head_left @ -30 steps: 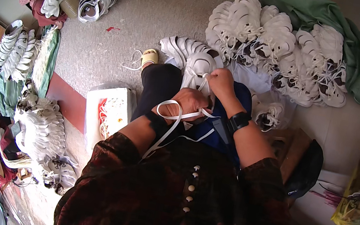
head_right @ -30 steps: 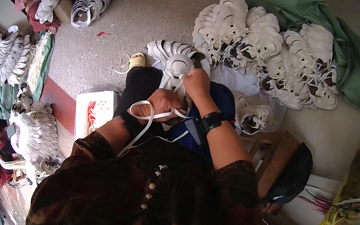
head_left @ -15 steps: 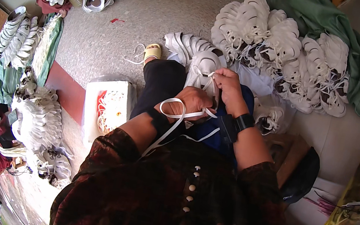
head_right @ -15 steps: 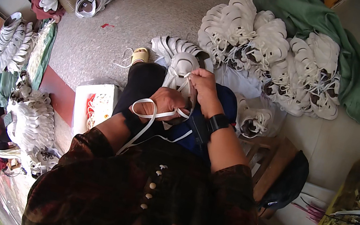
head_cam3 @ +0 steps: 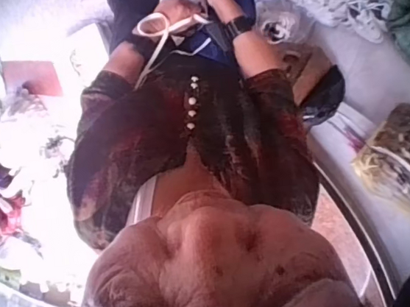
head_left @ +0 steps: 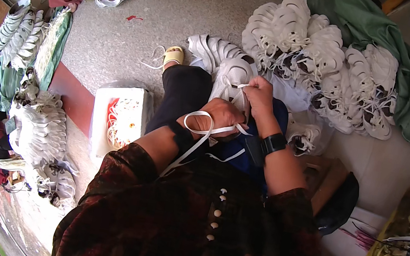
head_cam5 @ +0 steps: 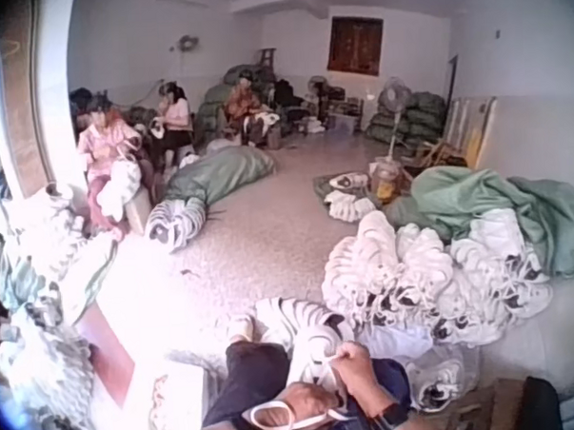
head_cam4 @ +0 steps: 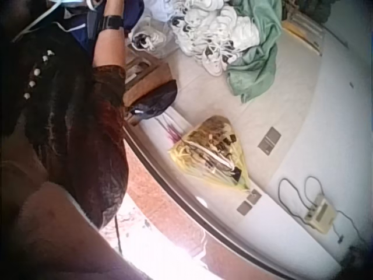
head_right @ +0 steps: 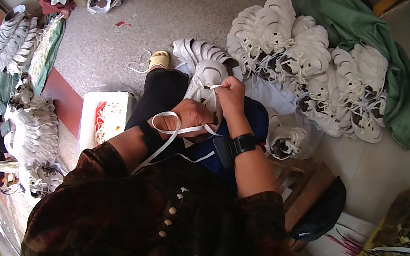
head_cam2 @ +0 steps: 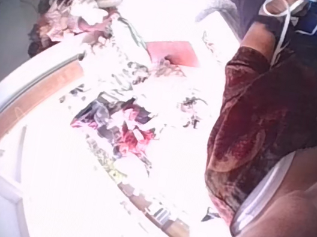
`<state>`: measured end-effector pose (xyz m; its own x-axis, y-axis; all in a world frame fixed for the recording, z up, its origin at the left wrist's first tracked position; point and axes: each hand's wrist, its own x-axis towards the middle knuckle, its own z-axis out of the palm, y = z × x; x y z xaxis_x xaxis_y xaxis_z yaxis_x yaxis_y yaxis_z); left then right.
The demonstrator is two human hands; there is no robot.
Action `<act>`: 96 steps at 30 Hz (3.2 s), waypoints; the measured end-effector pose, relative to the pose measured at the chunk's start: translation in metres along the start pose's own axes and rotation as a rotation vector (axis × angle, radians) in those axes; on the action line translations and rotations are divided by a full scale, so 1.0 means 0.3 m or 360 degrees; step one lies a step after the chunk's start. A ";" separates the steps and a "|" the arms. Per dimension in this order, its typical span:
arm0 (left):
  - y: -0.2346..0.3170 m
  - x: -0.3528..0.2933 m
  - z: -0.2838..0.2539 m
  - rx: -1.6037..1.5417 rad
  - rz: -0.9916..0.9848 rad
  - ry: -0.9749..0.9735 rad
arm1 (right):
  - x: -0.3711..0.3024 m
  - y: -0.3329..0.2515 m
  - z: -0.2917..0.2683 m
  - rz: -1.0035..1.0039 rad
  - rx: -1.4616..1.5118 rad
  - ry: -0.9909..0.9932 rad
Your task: The recorder is lacing white athletic shoes and organizing them into stacks.
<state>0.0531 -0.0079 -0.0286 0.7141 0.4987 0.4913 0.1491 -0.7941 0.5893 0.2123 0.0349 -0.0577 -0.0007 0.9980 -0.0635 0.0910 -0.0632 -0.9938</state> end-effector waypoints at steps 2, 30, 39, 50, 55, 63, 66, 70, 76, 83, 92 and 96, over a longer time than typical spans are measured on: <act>0.002 0.006 0.002 -0.0055 0.0026 0.0075 | 0.004 0.034 0.028 -0.0169 -0.0227 0.0449; -0.048 -0.028 0.036 -0.0128 0.0011 0.0019 | 0.105 -0.181 0.107 -0.0375 -0.1528 -0.0609; -0.044 -0.048 0.049 -0.0086 -0.0187 0.0032 | 0.098 -0.190 0.126 -0.0856 -0.1543 -0.0553; -0.033 -0.030 0.025 -0.0027 -0.0128 -0.0034 | 0.078 -0.217 0.136 -0.1195 -0.1945 -0.0449; -0.040 -0.036 0.039 -0.0002 -0.0123 -0.0056 | 0.097 -0.183 0.137 -0.1219 -0.2006 -0.0559; -0.012 -0.017 0.003 -0.0051 -0.0038 -0.0079 | 0.131 -0.148 0.034 -0.0333 -0.0475 -0.0699; 0.003 -0.013 -0.004 0.0088 -0.0157 -0.0180 | 0.094 -0.187 0.053 -0.0377 -0.0425 -0.0681; 0.127 0.035 -0.082 -0.0279 -0.0527 -0.0248 | 0.099 -0.122 0.025 -0.0388 -0.0334 -0.0670; 0.283 -0.008 -0.091 -0.0543 -0.0251 0.0009 | 0.126 -0.025 0.026 -0.0321 -0.0531 -0.0691; 0.324 0.039 -0.127 -0.0312 -0.0233 0.0125 | -0.005 -0.164 -0.008 -0.0291 0.0090 -0.0418; 0.356 0.049 -0.139 -0.0367 -0.0086 0.0164 | -0.153 -0.127 -0.050 -0.0322 0.0051 -0.0359; 0.355 0.045 -0.133 -0.0382 -0.0059 0.0153 | -0.168 -0.116 -0.037 -0.0268 -0.0023 -0.0317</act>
<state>0.0513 -0.0717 0.0664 0.6412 0.5659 0.5183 -0.0006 -0.6750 0.7378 0.2203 -0.0131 -0.0189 -0.2128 0.9734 0.0848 0.0875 0.1054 -0.9906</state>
